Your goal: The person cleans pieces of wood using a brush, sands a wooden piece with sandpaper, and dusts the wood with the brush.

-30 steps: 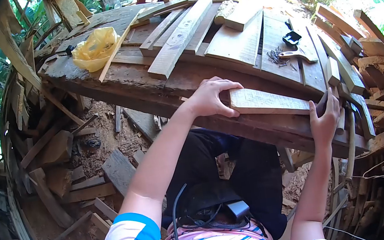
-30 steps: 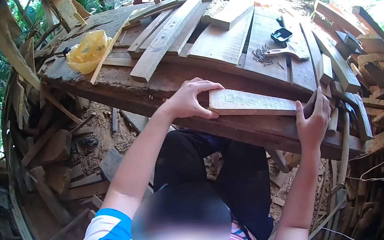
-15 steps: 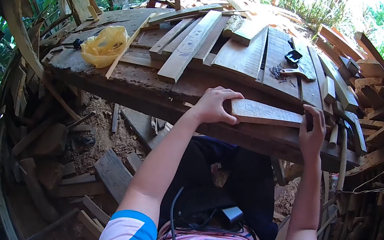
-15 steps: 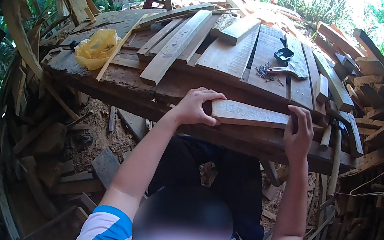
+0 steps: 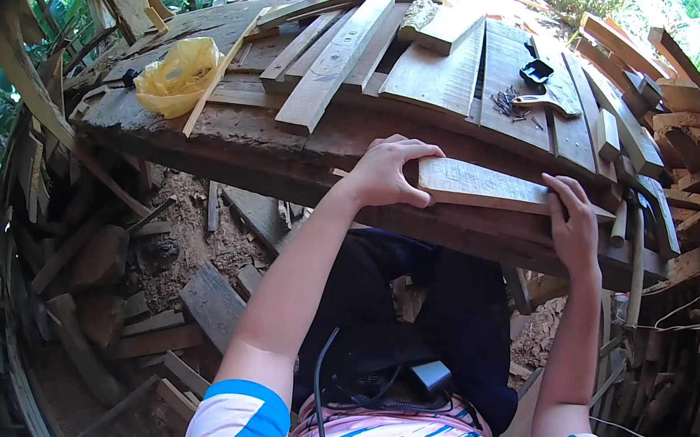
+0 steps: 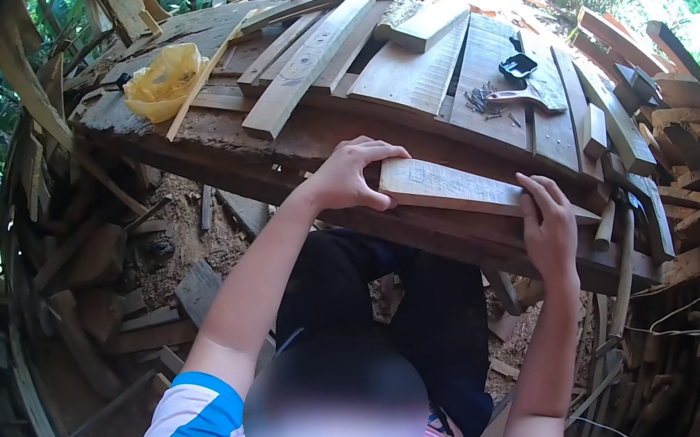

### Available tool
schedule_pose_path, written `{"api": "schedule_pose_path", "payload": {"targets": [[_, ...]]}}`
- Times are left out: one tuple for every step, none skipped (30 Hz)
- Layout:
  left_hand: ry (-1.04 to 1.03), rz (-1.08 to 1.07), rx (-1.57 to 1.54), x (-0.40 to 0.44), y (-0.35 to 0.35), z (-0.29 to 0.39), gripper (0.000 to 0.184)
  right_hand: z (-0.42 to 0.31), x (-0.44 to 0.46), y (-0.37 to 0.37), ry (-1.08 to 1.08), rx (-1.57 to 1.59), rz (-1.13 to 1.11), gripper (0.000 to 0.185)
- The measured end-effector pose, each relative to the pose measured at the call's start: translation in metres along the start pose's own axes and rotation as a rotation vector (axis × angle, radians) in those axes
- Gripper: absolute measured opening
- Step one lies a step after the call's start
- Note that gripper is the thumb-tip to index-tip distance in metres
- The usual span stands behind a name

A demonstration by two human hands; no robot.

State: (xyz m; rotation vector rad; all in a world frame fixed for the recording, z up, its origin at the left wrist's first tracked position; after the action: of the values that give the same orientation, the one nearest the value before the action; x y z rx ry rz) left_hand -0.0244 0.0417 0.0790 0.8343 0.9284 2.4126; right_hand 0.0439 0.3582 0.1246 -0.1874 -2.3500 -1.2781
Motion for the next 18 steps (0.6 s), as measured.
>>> {"api": "schedule_pose_path", "payload": {"targets": [[-0.001,0.007,0.009,0.0,-0.001,0.0,0.077,0.01,-0.002,0.004,-0.039,0.01,0.049,0.026],[-0.003,0.013,0.022,0.0,-0.001,0.0,0.077,0.019,-0.004,0.008,-0.079,-0.008,0.104,0.026],[-0.004,0.014,0.029,0.0,0.0,-0.001,0.077,0.03,-0.006,0.009,-0.076,-0.002,0.108,0.026],[0.002,0.018,0.036,0.0,0.0,0.0,0.076,0.045,-0.01,0.014,-0.147,-0.074,0.201,0.027],[0.006,0.02,0.04,-0.001,-0.001,0.0,0.075,0.057,-0.015,0.016,-0.221,-0.148,0.294,0.027],[0.002,0.011,0.042,-0.001,-0.002,0.0,0.075,0.054,-0.015,0.016,-0.255,-0.164,0.335,0.026],[0.007,0.02,0.053,-0.002,-0.001,0.0,0.073,0.049,-0.013,0.014,-0.262,-0.163,0.341,0.026],[0.012,0.03,0.063,-0.002,-0.001,0.0,0.071,0.044,-0.011,0.007,-0.287,-0.167,0.312,0.026],[0.008,0.024,0.066,-0.001,-0.002,0.003,0.071,0.034,-0.009,0.0,-0.312,-0.168,0.282,0.026],[0.033,0.039,0.059,-0.001,-0.002,0.004,0.068,0.021,-0.005,-0.01,-0.241,-0.109,0.203,0.026],[0.059,0.054,0.055,-0.002,-0.001,0.005,0.065,0.004,-0.005,-0.02,-0.197,-0.068,0.162,0.026],[0.055,0.043,0.068,-0.003,-0.002,0.007,0.065,-0.002,-0.005,-0.023,-0.148,-0.046,0.139,0.026],[0.033,0.104,0.102,-0.006,-0.003,0.009,0.061,-0.007,-0.006,-0.026,-0.099,-0.025,0.115,0.026],[0.013,0.169,0.134,-0.009,-0.004,0.011,0.058,-0.007,-0.006,-0.022,-0.101,-0.015,0.121,0.026],[-0.072,0.255,0.192,-0.013,-0.006,0.017,0.054,0.002,-0.006,-0.015,-0.141,0.011,0.104,0.026],[-0.103,0.282,0.232,-0.014,-0.009,0.02,0.053,0.014,-0.006,-0.009,-0.176,0.037,0.083,0.026],[-0.129,0.31,0.271,-0.014,-0.01,0.021,0.053,0.032,-0.009,-0.004,-0.142,-0.057,0.148,0.024],[-0.119,0.316,0.276,-0.014,-0.011,0.02,0.053,0.053,-0.011,0.001,-0.257,-0.065,0.179,0.021]]}}
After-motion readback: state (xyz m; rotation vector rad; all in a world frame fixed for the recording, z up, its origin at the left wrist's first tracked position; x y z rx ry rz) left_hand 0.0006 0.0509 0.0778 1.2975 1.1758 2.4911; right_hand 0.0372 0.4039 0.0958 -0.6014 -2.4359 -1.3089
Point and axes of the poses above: each hand's wrist, its own x-axis towards the middle knuckle, its own y-axis out of the back of the hand, z = x × y, the point moved 5 cm from there along x, towards the middle knuckle, and after that the axes turned 6 degrees about -y, right-handed, at the moved point
